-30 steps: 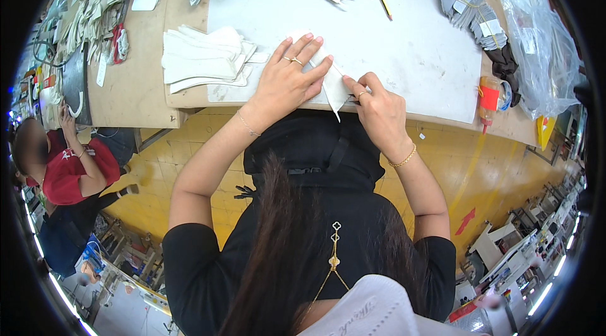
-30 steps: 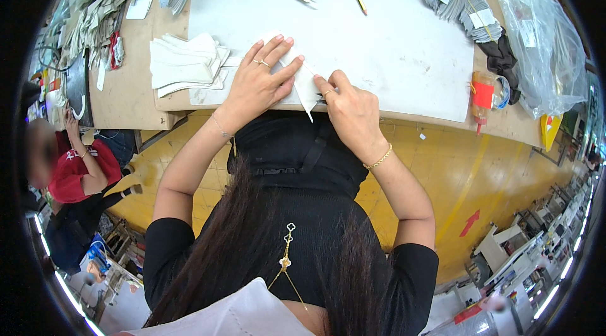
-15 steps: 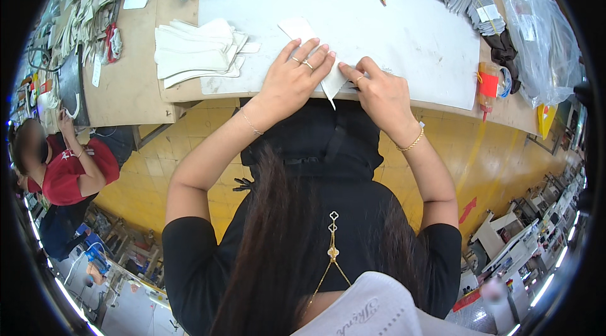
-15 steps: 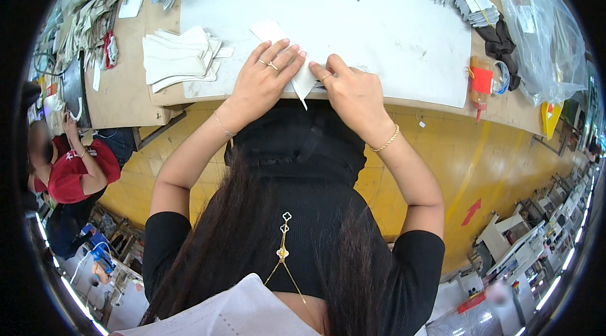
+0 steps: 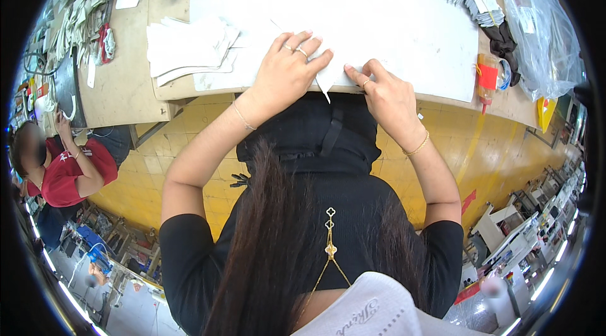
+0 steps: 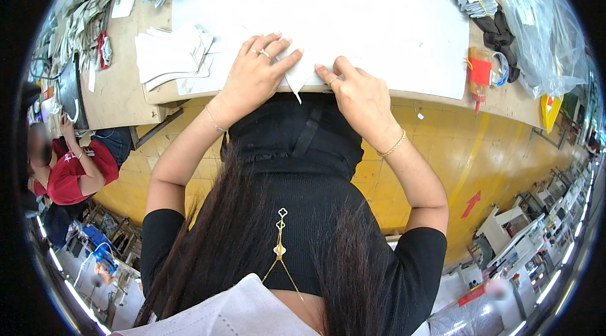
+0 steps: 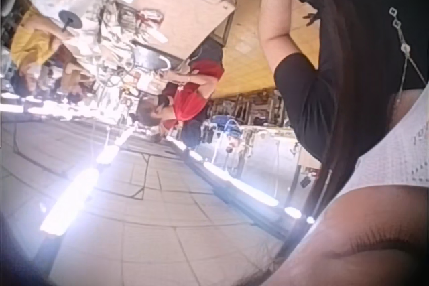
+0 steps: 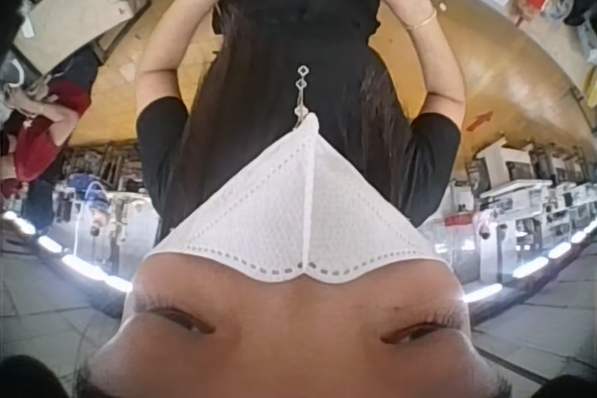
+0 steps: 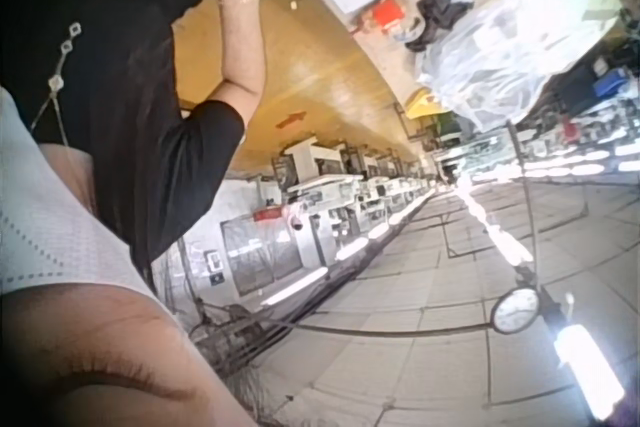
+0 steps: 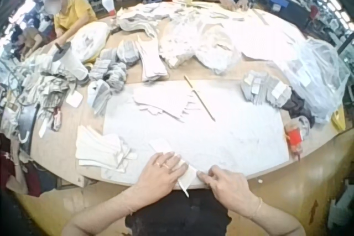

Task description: The person repeatedly picks up small white fabric pieces from a stack, aligns them on a white table, and cuts them with small scissors. After each cut, the person places the trimmed piece aside and repeats the process with the next piece.

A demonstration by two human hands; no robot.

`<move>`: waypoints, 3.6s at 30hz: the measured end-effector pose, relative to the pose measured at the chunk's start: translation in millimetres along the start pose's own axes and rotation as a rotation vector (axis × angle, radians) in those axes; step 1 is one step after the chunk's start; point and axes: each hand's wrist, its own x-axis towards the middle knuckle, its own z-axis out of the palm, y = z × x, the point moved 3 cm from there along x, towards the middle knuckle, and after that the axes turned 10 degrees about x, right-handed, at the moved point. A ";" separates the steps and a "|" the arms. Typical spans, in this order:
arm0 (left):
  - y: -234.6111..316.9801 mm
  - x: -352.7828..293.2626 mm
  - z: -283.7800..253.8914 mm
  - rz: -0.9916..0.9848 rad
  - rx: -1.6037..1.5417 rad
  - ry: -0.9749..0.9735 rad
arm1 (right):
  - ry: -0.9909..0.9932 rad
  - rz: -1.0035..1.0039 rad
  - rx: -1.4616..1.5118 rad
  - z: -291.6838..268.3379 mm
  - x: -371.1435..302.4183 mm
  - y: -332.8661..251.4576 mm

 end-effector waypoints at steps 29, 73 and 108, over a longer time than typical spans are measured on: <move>-6.4 14.8 -51.2 0.054 -0.282 -0.093 | 0.199 0.540 0.512 6.7 -9.5 -28.7; -40.7 0.8 -93.9 -0.200 -0.307 -0.234 | 0.224 0.291 1.321 -99.9 37.4 4.2; 2.0 -47.9 -8.7 -0.239 -0.094 0.141 | -0.172 0.513 1.170 4.6 91.8 7.4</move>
